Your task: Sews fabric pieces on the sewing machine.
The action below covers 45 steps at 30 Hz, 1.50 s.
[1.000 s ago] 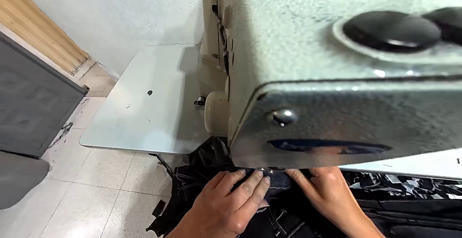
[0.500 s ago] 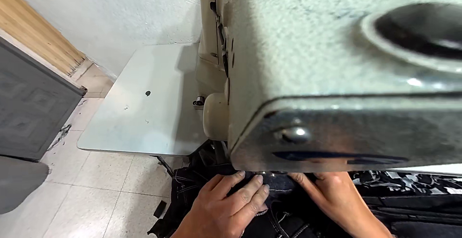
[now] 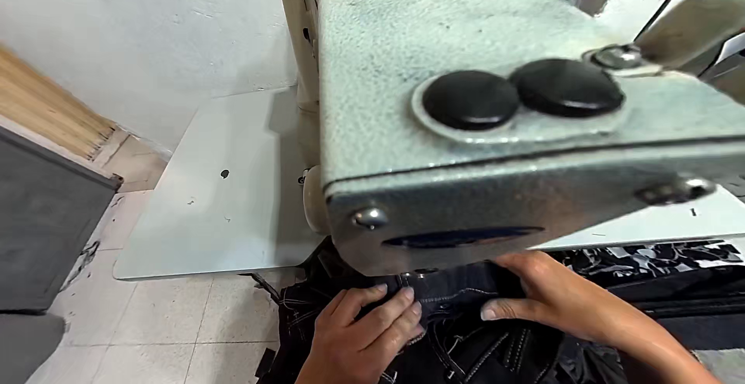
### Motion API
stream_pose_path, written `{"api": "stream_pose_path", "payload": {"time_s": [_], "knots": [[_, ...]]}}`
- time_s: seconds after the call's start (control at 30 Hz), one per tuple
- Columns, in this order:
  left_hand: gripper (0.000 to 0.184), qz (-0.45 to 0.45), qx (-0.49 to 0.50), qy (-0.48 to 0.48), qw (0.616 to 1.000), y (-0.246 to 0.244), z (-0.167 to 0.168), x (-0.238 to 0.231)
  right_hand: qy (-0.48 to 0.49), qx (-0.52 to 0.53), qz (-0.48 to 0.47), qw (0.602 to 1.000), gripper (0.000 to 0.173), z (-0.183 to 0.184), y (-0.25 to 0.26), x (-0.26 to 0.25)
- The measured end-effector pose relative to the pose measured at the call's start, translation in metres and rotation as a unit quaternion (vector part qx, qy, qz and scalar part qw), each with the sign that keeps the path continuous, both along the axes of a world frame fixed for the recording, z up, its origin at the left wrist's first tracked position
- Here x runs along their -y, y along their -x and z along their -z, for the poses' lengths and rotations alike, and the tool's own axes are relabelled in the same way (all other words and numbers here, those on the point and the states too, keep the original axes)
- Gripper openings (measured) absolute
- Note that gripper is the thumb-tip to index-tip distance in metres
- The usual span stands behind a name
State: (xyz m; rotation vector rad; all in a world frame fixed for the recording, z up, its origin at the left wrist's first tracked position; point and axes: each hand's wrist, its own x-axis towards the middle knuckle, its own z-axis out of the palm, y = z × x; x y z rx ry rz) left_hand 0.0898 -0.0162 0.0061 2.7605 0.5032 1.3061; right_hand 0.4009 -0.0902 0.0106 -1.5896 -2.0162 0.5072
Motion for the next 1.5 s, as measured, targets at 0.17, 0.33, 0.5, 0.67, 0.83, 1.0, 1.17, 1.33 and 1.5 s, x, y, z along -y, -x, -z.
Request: {"api": "stream_pose_path", "payload": {"time_s": [0.17,0.33,0.5,0.67,0.83,1.0,1.17,1.33,1.5], "knots": [[0.016,0.009,0.023,0.041,0.999,-0.002,0.002,0.002,0.094,-0.104,0.106,0.985,0.042,0.009,0.003,0.005],[0.026,-0.049,0.061,0.237,0.968,0.009,-0.018,-0.006,0.08,-0.285,0.099,0.95,0.013,0.017,0.011,0.0],[0.055,-0.111,-0.096,0.479,0.865,0.005,-0.029,-0.024,0.148,-0.393,0.031,0.907,0.018,0.019,0.009,-0.004],[0.033,-0.101,-0.044,0.411,0.905,-0.008,-0.026,-0.024,0.154,-0.416,0.09,0.892,0.015,0.018,0.029,-0.011],[0.024,-0.104,-0.043,0.388,0.915,-0.013,-0.03,-0.043,0.163,-0.441,0.23,0.852,0.022,-0.016,0.05,-0.039],[0.022,-0.088,-0.041,0.207,0.974,-0.006,-0.003,-0.057,0.164,-0.445,0.232,0.849,0.024,-0.013,0.051,-0.032],[0.033,-0.104,-0.099,0.243,0.959,-0.004,-0.006,-0.061,0.165,-0.451,0.23,0.846,0.022,-0.013,0.051,-0.029],[0.036,-0.168,-0.143,0.234,0.947,-0.005,-0.009,-0.05,0.161,-0.472,0.198,0.844,0.023,-0.03,0.057,-0.023],[0.034,-0.187,-0.201,0.204,0.94,-0.008,-0.019,-0.046,0.187,-0.428,0.263,0.845,0.018,-0.082,0.074,-0.02]]}}
